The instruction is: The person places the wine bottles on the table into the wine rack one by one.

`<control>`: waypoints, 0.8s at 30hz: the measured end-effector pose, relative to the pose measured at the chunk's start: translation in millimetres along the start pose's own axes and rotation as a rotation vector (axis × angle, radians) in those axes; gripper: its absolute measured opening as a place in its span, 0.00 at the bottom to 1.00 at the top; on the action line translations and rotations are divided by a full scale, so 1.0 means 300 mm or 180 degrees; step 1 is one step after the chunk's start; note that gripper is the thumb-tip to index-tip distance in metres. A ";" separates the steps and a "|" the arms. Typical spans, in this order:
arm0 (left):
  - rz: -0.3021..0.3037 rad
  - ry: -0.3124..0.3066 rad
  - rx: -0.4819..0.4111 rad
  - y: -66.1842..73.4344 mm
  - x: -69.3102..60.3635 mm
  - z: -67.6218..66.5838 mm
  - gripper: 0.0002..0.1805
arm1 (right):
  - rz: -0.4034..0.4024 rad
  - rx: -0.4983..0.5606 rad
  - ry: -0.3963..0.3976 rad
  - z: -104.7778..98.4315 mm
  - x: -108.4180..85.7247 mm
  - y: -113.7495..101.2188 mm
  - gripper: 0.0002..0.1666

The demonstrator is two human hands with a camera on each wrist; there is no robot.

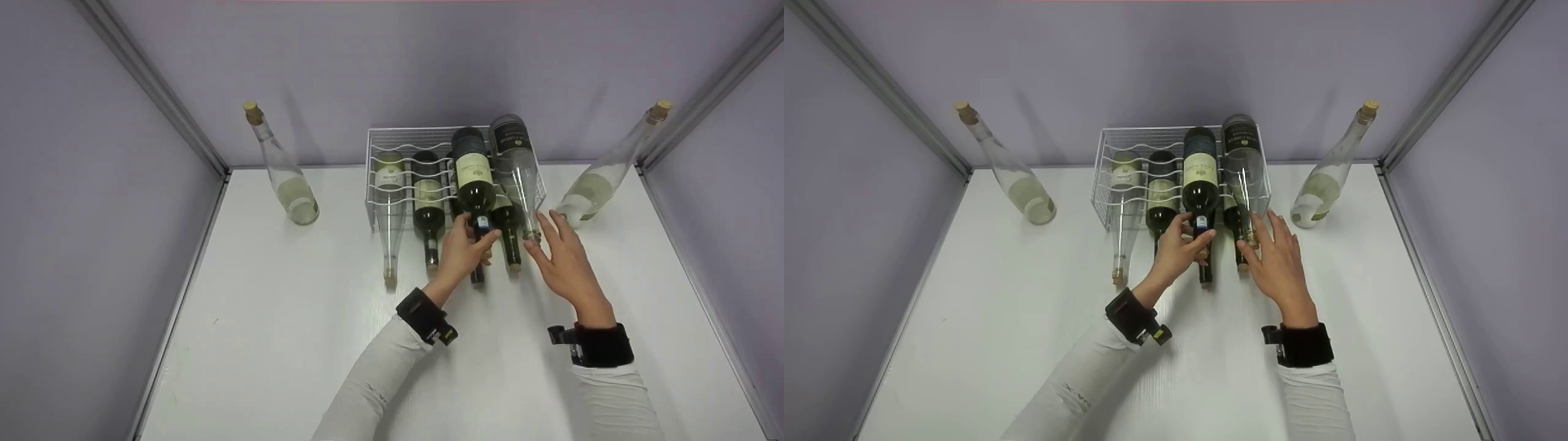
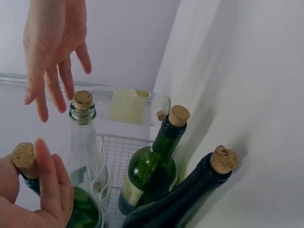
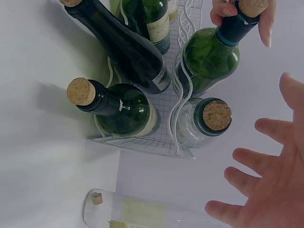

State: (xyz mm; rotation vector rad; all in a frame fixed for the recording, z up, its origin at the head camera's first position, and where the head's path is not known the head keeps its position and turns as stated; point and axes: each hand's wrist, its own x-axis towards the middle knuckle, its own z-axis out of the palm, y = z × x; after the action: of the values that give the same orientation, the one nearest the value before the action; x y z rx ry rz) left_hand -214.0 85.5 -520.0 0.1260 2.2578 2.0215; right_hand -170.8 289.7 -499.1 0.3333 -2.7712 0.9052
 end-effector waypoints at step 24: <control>0.0711 -0.0681 0.2045 0.006 -0.081 -0.136 0.43 | 0.0776 0.0479 0.0696 -0.068 0.039 0.157 0.40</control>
State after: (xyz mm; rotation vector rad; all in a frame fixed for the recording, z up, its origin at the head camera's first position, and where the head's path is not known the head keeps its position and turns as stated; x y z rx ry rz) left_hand -195.4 42.2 -513.2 0.6327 2.7396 1.1975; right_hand -192.3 337.2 -505.9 -0.0809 -2.5841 1.1354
